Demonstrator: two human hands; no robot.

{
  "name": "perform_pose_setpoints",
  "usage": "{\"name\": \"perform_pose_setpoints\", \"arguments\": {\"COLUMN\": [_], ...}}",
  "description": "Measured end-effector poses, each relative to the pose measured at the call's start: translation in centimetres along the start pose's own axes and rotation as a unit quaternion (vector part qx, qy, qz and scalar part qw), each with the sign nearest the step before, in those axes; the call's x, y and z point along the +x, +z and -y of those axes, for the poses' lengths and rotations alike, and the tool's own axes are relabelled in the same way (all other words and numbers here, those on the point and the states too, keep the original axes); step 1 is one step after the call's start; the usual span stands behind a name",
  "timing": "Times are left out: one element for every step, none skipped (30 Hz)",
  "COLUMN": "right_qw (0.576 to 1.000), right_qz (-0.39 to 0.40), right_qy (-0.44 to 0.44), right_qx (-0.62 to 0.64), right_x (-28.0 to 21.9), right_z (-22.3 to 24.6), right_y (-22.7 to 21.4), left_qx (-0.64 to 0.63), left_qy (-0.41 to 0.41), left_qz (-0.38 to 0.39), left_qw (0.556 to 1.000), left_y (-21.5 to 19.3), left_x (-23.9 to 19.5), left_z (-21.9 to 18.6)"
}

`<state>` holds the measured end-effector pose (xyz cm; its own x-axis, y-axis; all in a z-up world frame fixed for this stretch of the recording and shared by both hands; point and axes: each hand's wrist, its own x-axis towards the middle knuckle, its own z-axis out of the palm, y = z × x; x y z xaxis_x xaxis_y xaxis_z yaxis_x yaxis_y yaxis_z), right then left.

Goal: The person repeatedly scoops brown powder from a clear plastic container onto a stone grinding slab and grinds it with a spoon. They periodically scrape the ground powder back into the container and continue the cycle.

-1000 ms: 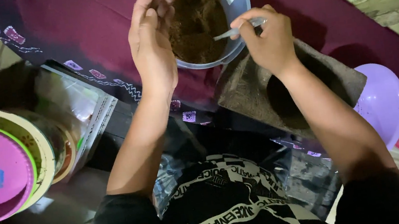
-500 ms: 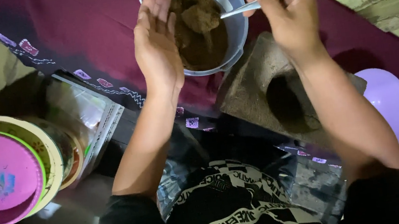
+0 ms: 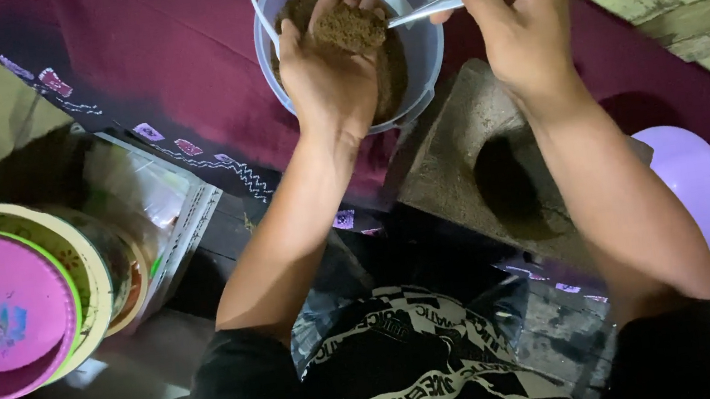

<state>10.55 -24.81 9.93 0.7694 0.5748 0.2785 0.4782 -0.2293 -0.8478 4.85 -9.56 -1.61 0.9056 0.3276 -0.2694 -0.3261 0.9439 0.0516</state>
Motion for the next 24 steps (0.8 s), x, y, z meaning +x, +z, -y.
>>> {"name": "perform_pose_setpoints", "arguments": {"right_qw": [1.0, 1.0, 1.0, 1.0, 1.0, 1.0, 1.0, 1.0, 1.0, 1.0, 0.999, 0.999, 0.999, 0.999, 0.999, 0.996, 0.99, 0.989, 0.985, 0.979, 0.977, 0.972, 0.967, 0.965], "right_qz": [0.002, 0.005, 0.004, -0.001, -0.005, -0.007, -0.001, 0.004, 0.001, -0.006, -0.014, -0.019, -0.033, -0.046, -0.054, -0.087, -0.12, -0.129, -0.155, -0.181, -0.192, -0.205, -0.217, -0.226], "right_qy": [-0.009, -0.018, -0.018, -0.011, -0.004, -0.004, -0.009, -0.013, -0.012, -0.022, -0.03, -0.028, -0.015, -0.002, 0.001, 0.028, 0.056, 0.061, 0.073, 0.086, 0.091, 0.11, 0.127, 0.131], "right_qx": [-0.002, -0.004, -0.004, 0.005, 0.014, 0.014, 0.014, 0.014, 0.013, 0.006, -0.001, -0.002, 0.002, 0.006, 0.005, 0.023, 0.042, 0.041, 0.031, 0.021, 0.019, 0.025, 0.031, 0.03], "right_x": [-0.1, -0.1, -0.1, -0.2, -0.2, -0.3, -0.4, -0.6, -0.9, -1.2, -1.6, -2.2, -2.9, -3.6, -4.4, -5.3, -6.4, -7.7, -9.1, -10.6, -12.1, -13.6, -15.0, -16.4], "right_z": [-0.2, -0.3, -0.2, -0.1, 0.0, 0.1, 0.1, 0.2, 0.0, -0.3, -0.5, -0.7, -0.8, -0.9, -1.2, -1.5, -1.8, -2.0, -2.1, -2.3, -2.2, -2.1, -2.0, -2.0], "right_y": [-0.1, -0.2, -0.3, -0.3, -0.4, -0.7, -1.0, -1.4, -1.9, -2.4, -3.0, -3.7, -4.5, -5.4, -6.3, -7.2, -8.1, -9.2, -10.2, -11.3, -12.1, -12.8, -13.5, -14.1], "left_qx": [-0.021, -0.042, -0.041, -0.023, -0.005, -0.004, 0.002, 0.008, 0.009, 0.008, 0.007, 0.009, 0.021, 0.032, 0.034, 0.051, 0.07, 0.073, 0.044, 0.014, 0.015, 0.069, 0.124, 0.125], "left_qy": [0.013, 0.027, 0.025, 0.025, 0.024, 0.023, 0.014, 0.005, 0.002, 0.007, 0.009, 0.004, -0.003, -0.009, -0.018, -0.041, -0.064, -0.074, -0.078, -0.081, -0.093, -0.098, -0.1, -0.111], "left_qz": [0.062, 0.124, 0.125, 0.102, 0.08, 0.081, 0.057, 0.032, 0.032, 0.108, 0.183, 0.183, 0.217, 0.25, 0.252, 0.203, 0.152, 0.151, 0.214, 0.274, 0.274, 0.256, 0.238, 0.239], "left_qw": [0.998, 0.991, 0.991, 0.994, 0.996, 0.996, 0.998, 0.999, 0.999, 0.994, 0.983, 0.983, 0.976, 0.968, 0.967, 0.977, 0.984, 0.983, 0.973, 0.958, 0.957, 0.959, 0.958, 0.956], "left_y": [-1.0, -1.9, -1.7, -1.4, -1.1, -0.4, 0.2, 0.9, 0.3, -0.2, -0.8, -0.4, 0.0, 0.3, 0.8, 1.3, 1.7, 0.8, -0.1, -1.0, -0.9, -0.7, -0.5, -0.6], "left_x": [0.5, 1.1, 0.9, 0.8, 0.6, 0.3, 0.0, -0.3, -0.2, -0.1, -0.1, -0.6, -1.0, -1.6, -2.0, -2.4, -3.1, -3.1, -3.2, -3.3, -4.3, -5.3, -6.2, -6.3], "left_z": [0.3, 0.6, 0.6, 0.6, 0.6, 0.6, 0.7, 0.8, 1.4, 2.0, 2.7, 3.4, 4.0, 4.8, 5.7, 6.6, 7.6, 9.1, 10.6, 12.2, 12.8, 13.4, 14.0, 14.6]}}
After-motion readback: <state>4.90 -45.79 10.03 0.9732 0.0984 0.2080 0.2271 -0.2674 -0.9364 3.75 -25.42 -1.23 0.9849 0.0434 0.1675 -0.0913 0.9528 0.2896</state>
